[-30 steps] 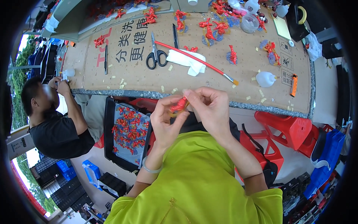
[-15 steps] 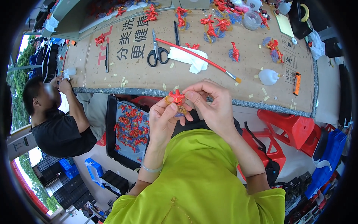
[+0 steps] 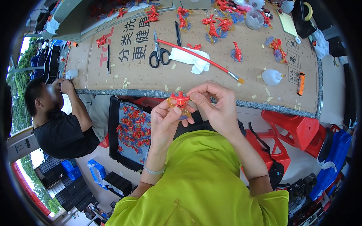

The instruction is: The person assembles small red and gold plastic toy parts by hand, applying glue from a bottle to join the components.

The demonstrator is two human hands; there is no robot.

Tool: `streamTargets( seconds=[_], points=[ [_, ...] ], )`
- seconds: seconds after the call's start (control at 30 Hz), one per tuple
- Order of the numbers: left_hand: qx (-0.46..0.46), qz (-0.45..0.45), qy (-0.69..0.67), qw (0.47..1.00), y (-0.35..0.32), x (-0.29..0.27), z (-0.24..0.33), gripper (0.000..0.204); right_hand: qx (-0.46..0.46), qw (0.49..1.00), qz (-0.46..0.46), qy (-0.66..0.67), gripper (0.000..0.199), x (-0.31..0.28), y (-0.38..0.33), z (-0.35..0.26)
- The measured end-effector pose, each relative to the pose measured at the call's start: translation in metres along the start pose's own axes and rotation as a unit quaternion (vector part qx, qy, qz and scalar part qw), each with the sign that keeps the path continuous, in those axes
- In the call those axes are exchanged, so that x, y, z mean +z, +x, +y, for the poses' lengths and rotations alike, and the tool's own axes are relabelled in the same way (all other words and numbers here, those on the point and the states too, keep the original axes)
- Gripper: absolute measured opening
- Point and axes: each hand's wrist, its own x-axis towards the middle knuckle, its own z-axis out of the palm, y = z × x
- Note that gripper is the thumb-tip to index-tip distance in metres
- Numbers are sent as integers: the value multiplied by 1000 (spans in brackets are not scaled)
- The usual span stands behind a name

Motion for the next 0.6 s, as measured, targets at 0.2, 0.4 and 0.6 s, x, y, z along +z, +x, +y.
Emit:
streamTargets(
  seconds=[0.2, 0.4, 0.6],
  points=[
    [20, 0, -8, 1000, 1, -3, 0, 26, 23, 1000, -13, 10, 11, -8, 1, 0],
    [12, -16, -51, 999, 2, -4, -3, 26, 27, 999, -3, 20, 14, -8, 0, -4],
    [46, 9, 64, 997, 1, 4, -2, 18, -38, 999, 0, -15, 11, -1, 0, -8]
  ],
)
